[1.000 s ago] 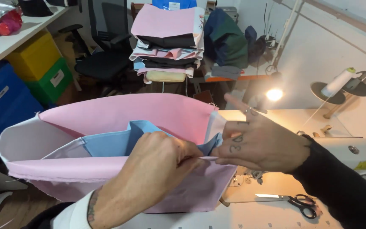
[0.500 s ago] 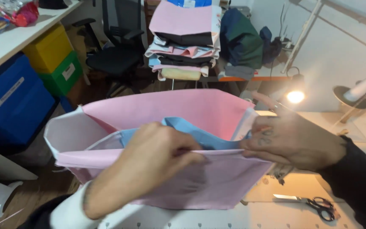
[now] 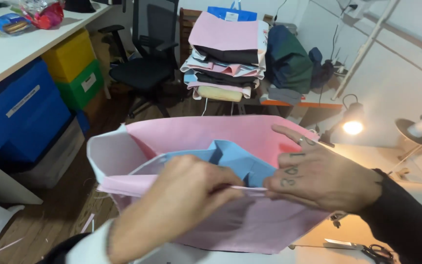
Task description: Sewing pieces of pink leather together using an industrial sewing machine to construct a bag.
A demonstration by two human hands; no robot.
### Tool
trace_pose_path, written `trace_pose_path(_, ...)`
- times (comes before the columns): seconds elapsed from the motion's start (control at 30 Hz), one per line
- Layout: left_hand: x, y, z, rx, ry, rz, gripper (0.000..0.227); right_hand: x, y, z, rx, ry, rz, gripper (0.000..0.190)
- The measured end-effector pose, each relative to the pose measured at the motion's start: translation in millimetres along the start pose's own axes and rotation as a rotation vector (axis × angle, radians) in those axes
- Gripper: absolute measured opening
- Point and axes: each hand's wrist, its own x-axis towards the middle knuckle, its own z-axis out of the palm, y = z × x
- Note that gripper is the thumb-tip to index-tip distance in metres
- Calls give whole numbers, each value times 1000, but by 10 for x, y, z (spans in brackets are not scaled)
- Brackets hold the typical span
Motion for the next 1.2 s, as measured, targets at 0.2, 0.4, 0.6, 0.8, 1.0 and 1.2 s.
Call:
trace_pose_path(0.2,-89,15,-191,20,1,-230,15,-130,69,166,-76,47,120,14)
trace_pose_path(0.4,-112,-26,-171,79,29,-111,16,328,-150,41,-178,80,27,21)
trace_pose_path(0.6,-253,-58,-274,170,63,-59,11,323,-71,99,-86,81,-94,19)
trace_pose_path(0.8,-239,-43,-311,146,5,-72,13,571,-241,54,-117,161,-34,19)
trace_pose_path(1.0,-473,-118,-401,284,79,-58,11,402,-1,222,20,41,-125,20)
trace_pose_path(1.2,-460,-161,-418,223,119,73,11,659,-177,223,-188,182,-72,22)
